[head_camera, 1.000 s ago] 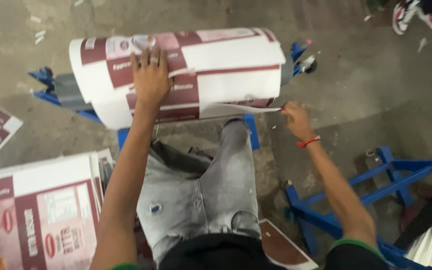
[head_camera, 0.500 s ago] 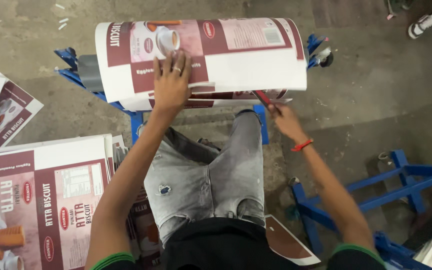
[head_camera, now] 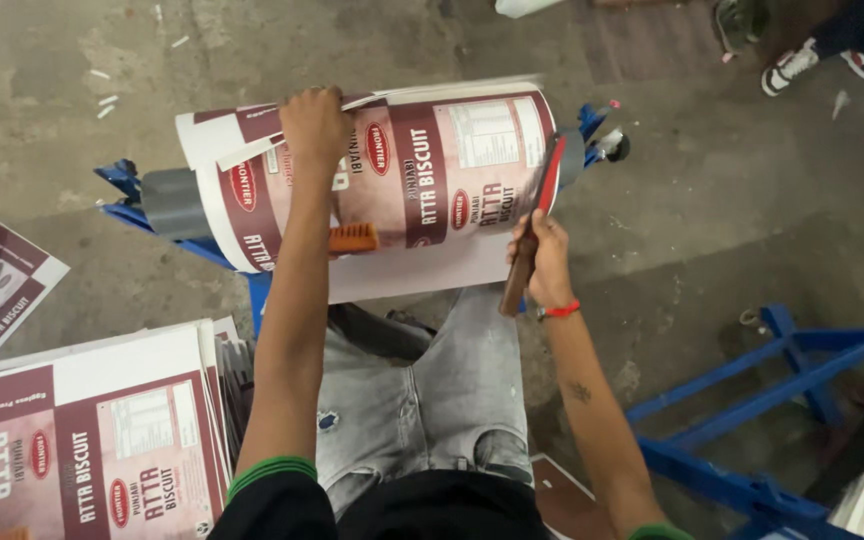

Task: The person uses a red utility knife to cut a large roll of printed cardboard into individual sheets on a blue metal stand. They then stack the cut sheets and place them onto a nearby pile.

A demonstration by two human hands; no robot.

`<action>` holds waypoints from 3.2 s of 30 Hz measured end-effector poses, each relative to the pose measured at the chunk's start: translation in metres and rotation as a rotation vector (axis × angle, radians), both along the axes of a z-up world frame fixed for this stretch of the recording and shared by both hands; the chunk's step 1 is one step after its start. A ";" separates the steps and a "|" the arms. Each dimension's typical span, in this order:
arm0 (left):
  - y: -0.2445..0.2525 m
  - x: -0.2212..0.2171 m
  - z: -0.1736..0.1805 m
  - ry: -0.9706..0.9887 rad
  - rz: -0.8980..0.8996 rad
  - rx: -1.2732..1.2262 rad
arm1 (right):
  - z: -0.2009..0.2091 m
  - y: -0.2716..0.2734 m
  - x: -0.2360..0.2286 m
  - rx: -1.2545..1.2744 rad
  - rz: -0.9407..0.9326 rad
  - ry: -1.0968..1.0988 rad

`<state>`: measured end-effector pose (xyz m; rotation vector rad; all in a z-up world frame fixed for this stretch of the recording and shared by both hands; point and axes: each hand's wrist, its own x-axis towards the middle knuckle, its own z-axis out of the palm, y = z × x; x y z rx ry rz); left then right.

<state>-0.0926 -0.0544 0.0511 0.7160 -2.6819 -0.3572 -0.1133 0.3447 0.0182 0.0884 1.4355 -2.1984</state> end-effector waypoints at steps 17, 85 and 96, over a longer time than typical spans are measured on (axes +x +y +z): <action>0.070 0.091 -0.016 0.205 -0.068 -0.262 | -0.049 -0.010 -0.043 -0.160 -0.165 0.096; 0.107 0.130 0.002 0.090 -0.252 -0.425 | 0.005 -0.075 0.098 -0.171 0.373 -0.109; 0.036 0.025 0.027 -0.084 -0.123 -0.117 | 0.018 -0.073 0.035 -0.038 0.260 0.008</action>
